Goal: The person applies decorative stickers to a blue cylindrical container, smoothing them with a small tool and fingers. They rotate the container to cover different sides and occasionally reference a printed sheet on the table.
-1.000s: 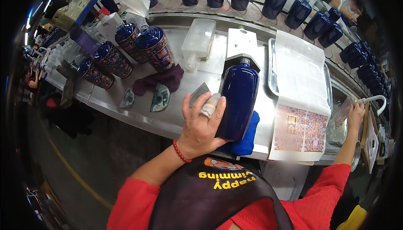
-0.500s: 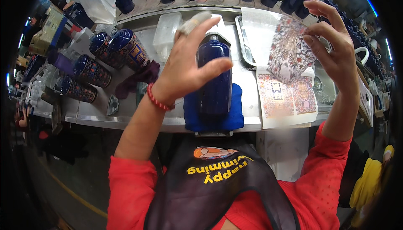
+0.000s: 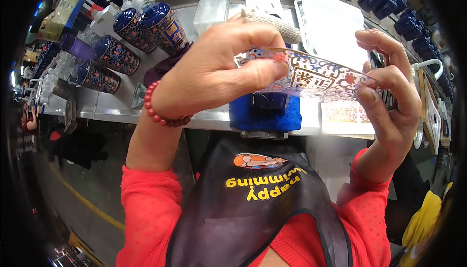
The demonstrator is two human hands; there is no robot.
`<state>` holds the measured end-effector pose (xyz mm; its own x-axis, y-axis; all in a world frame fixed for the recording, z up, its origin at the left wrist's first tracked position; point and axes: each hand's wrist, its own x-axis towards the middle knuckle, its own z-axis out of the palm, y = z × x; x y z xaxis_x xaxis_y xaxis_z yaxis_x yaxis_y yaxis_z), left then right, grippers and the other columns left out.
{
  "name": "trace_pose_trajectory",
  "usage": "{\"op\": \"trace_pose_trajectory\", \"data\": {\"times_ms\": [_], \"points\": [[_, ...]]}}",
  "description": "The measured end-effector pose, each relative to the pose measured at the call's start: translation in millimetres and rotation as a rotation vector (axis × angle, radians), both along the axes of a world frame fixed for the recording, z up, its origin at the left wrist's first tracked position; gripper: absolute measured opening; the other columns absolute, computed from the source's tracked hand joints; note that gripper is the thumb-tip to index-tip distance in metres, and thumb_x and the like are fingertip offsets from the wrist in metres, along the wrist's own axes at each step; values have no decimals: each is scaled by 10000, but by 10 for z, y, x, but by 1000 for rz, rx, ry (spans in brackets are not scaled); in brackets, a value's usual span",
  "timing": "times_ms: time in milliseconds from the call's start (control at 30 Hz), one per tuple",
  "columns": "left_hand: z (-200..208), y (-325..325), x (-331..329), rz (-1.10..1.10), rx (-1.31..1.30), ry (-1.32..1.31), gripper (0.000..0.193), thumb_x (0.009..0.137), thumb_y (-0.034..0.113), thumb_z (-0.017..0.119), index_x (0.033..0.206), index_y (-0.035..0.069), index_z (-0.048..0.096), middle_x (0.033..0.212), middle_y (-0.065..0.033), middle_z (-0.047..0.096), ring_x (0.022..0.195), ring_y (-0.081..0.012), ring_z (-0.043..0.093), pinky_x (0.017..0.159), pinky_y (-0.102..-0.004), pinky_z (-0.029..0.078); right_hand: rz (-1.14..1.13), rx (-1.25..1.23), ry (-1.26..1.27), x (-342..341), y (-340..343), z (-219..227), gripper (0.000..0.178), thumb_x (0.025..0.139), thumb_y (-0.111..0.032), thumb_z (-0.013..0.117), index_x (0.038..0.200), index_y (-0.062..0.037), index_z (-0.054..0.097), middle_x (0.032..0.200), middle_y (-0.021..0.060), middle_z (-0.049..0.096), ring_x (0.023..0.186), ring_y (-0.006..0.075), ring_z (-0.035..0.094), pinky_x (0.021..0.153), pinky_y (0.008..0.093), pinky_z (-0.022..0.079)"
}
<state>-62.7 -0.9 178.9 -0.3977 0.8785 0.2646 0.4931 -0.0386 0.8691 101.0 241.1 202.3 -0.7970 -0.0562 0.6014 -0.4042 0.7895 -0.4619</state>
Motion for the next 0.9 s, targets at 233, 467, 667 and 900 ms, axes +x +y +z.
{"op": "trace_pose_trajectory", "data": {"times_ms": [233, 467, 667, 900], "points": [[-338, 89, -224, 91, 100, -234, 208, 980, 167, 691, 1039, -32, 711, 917, -10, 704, 864, -70, 613, 765, -252, 503, 7, -360, -186, -386, 182, -568, 223, 963, -188, 718, 851, 1, 684, 1235, 129, 669, 1072, 188, 636, 935, 324, 486], [-1023, 293, -568, 247, 171, -207, 223, 982, 202, 692, 996, -18, 727, 867, -2, 701, 799, -51, 587, 713, -243, 485, -44, -351, -202, -821, 363, -1159, 239, 993, -255, 702, 893, -38, 706, 1214, 89, 668, 1076, 187, 631, 934, 333, 490], [-1289, 368, -612, 354, 189, -239, 248, 967, 234, 709, 983, -13, 728, 805, 9, 696, 741, -62, 586, 668, -263, 485, -61, -376, -265, -912, 427, -1324, 247, 991, -259, 709, 884, -36, 693, 1231, 87, 658, 1103, 185, 610, 957, 340, 471], [-1285, 373, -533, 360, 105, -443, 218, 1006, 180, 670, 1126, 7, 723, 997, 9, 706, 896, -50, 584, 821, -220, 469, -90, -370, -321, -933, 428, -1441, 259, 997, -269, 706, 872, -44, 672, 1293, 95, 638, 1169, 171, 572, 1019, 333, 439]]}}
